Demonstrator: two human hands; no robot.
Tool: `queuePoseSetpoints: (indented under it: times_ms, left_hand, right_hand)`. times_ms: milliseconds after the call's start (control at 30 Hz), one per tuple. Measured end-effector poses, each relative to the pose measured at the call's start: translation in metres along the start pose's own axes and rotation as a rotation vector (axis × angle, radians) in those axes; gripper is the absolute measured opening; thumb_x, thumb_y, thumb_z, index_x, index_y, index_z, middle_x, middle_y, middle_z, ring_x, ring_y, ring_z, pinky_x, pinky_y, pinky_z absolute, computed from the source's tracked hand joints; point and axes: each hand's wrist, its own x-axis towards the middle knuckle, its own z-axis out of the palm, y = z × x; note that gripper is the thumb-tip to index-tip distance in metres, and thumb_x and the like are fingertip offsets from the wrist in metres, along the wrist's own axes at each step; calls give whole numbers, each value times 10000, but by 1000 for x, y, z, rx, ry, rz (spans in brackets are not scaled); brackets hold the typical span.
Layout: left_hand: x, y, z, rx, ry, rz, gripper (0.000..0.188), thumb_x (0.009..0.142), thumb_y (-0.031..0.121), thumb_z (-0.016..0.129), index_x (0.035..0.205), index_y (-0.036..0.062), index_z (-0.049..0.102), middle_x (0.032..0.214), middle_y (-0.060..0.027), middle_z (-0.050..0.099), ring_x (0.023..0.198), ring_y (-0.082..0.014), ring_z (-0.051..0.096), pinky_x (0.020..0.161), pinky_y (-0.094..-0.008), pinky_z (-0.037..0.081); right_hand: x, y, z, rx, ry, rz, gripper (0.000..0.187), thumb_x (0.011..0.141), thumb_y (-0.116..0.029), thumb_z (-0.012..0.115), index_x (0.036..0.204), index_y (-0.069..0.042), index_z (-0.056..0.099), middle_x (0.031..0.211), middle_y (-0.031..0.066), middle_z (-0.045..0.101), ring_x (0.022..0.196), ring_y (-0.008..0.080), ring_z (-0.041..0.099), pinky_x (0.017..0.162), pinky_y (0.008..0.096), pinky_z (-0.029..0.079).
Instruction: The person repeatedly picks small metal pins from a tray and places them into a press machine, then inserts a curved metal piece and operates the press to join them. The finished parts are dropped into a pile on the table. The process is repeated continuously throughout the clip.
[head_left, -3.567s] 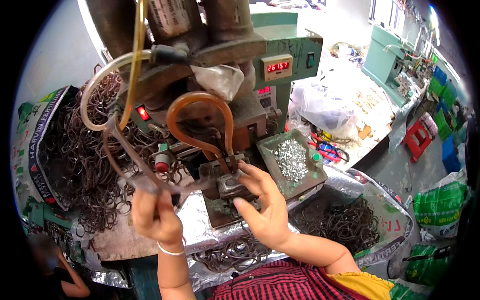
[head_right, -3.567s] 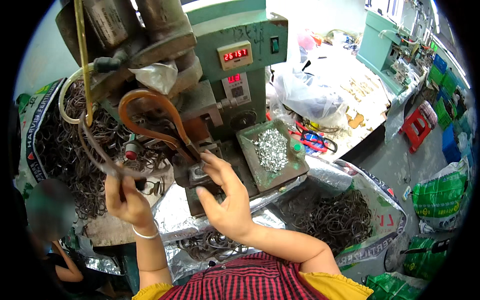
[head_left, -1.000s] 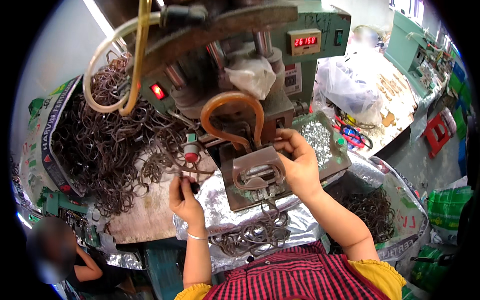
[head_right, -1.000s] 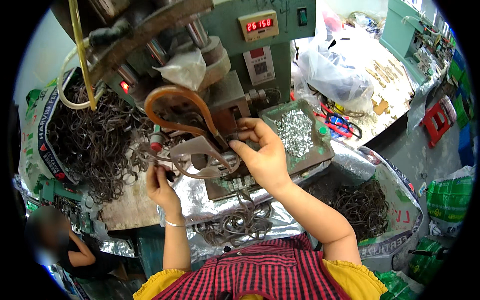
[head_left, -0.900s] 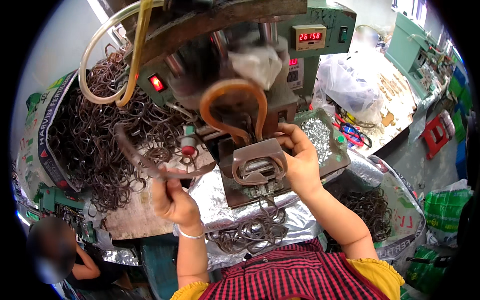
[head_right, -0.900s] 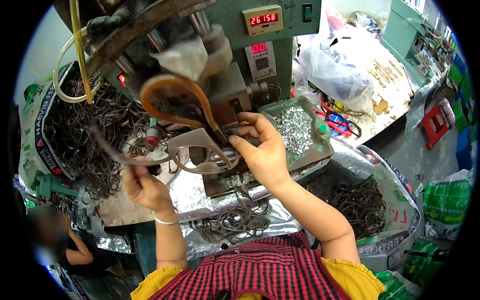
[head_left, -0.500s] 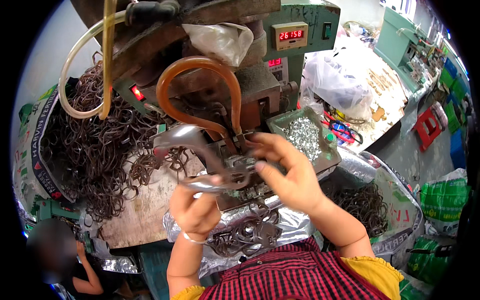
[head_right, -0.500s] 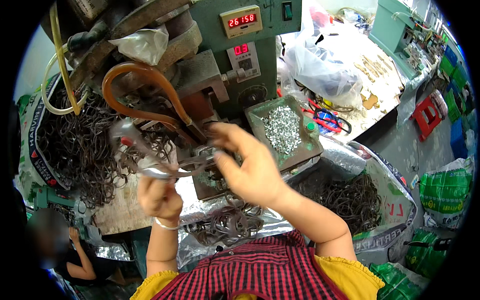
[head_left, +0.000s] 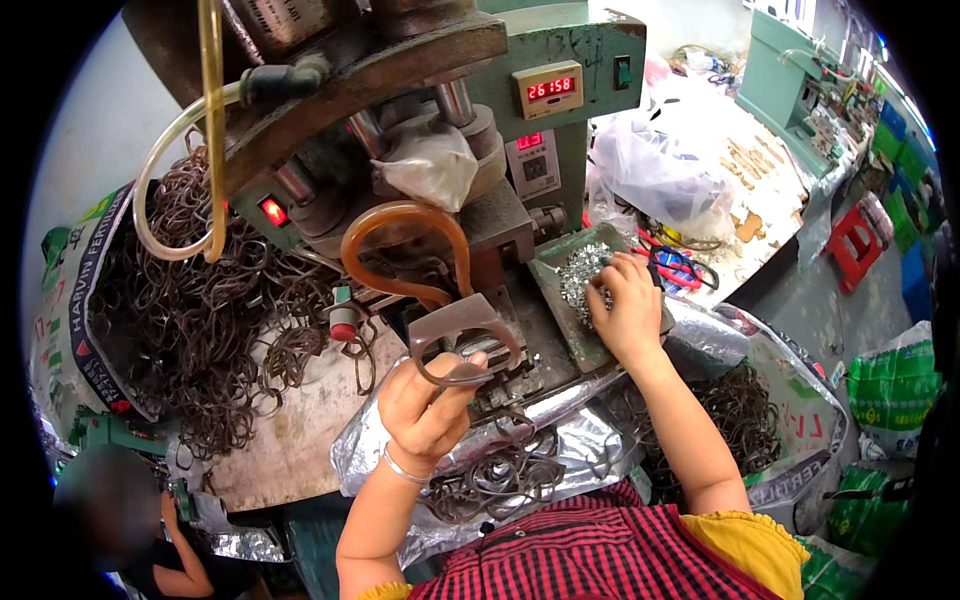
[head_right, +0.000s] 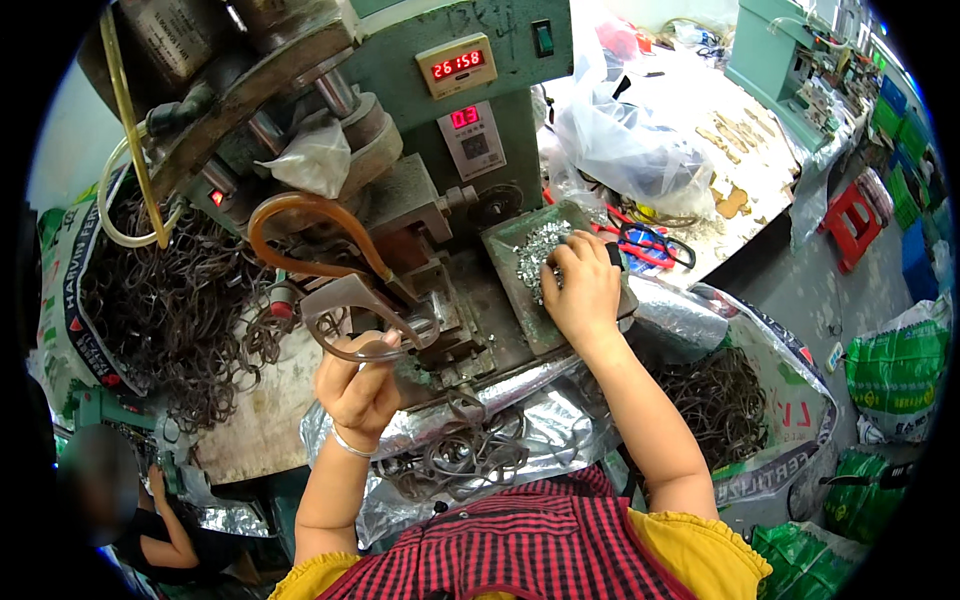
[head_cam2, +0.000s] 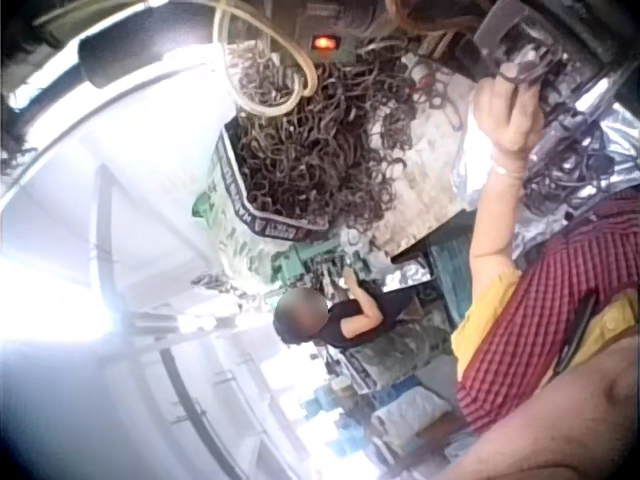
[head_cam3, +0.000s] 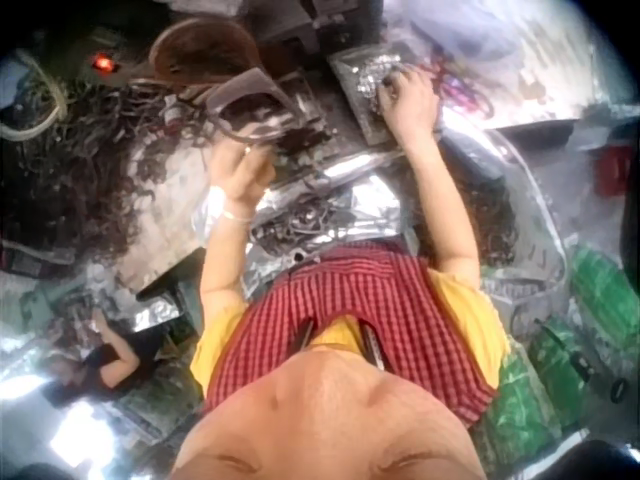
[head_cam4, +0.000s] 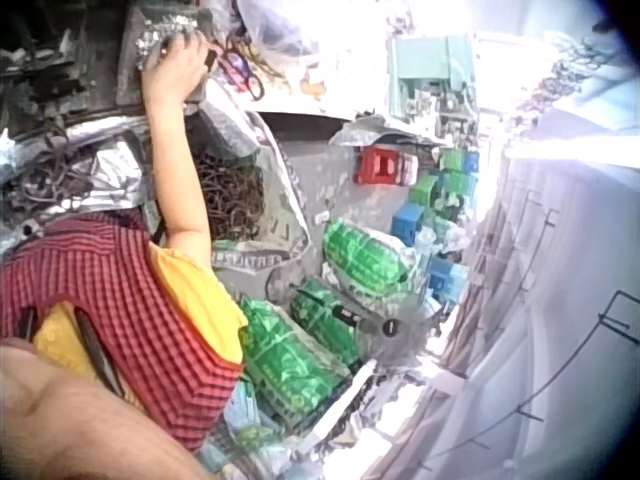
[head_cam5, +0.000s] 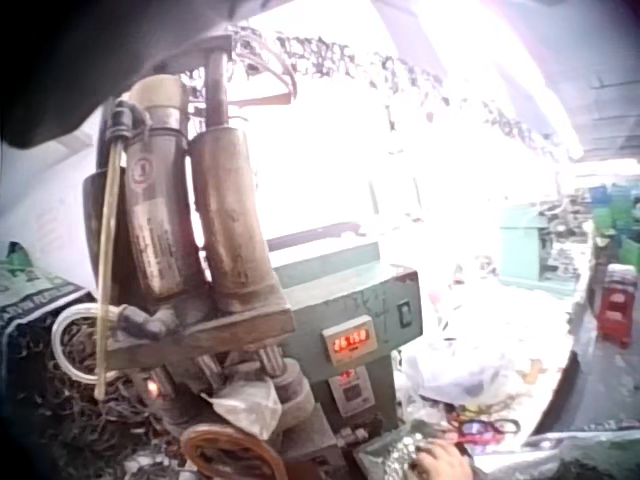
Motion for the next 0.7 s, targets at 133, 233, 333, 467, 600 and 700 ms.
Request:
queuePoseSetpoints:
  times_ms: [133,233,333,467,600,700]
  left_hand:
    - [-4,2,0,46,28,16,354,708,-112,633,1020,40,705,882,-126,674,681,-249,638,564,-311,502]
    - [-2,-1,9,0,86,25,375,654,-40,651,1011,55,716,924,-69,649,636,-210,587,509,-309,448]
    - [-1,-2,4,24,55,41,411,655,-52,635,1044,62,706,918,-68,651,629,-206,582,505,-308,446]
    - [-1,-4,7,40,79,47,430,653,-52,626,1059,68,705,916,-67,653,623,-203,575,504,-307,444]
    - [-1,-2,6,33,59,48,419,647,-40,634,1041,75,720,909,-63,648,625,-203,577,508,-305,446]
    - [-5,-3,6,23,64,46,393,642,-21,658,1016,73,733,914,-59,643,637,-205,584,513,-306,450]
  right_hand:
    - [-23,-10,-9,122,215,-45,136,775,-77,674,862,-10,594,1007,172,638,992,371,597,837,451,469]
    - [-46,-14,7,260,502,-49,72,772,-43,649,807,-10,596,846,159,632,858,348,606,794,410,474]
    - [-39,-20,2,273,385,17,53,780,-50,649,796,-24,606,842,129,644,861,332,611,775,410,474]
    - [-9,-18,-12,248,202,57,57,786,-89,678,809,-50,643,836,106,660,844,323,611,761,408,473]
    - [24,-13,-24,295,79,99,74,801,-110,678,810,-40,658,819,122,661,826,320,604,760,406,466]
    - [30,-16,-30,366,201,76,75,798,-95,682,841,-36,668,842,126,662,840,316,609,773,399,466]
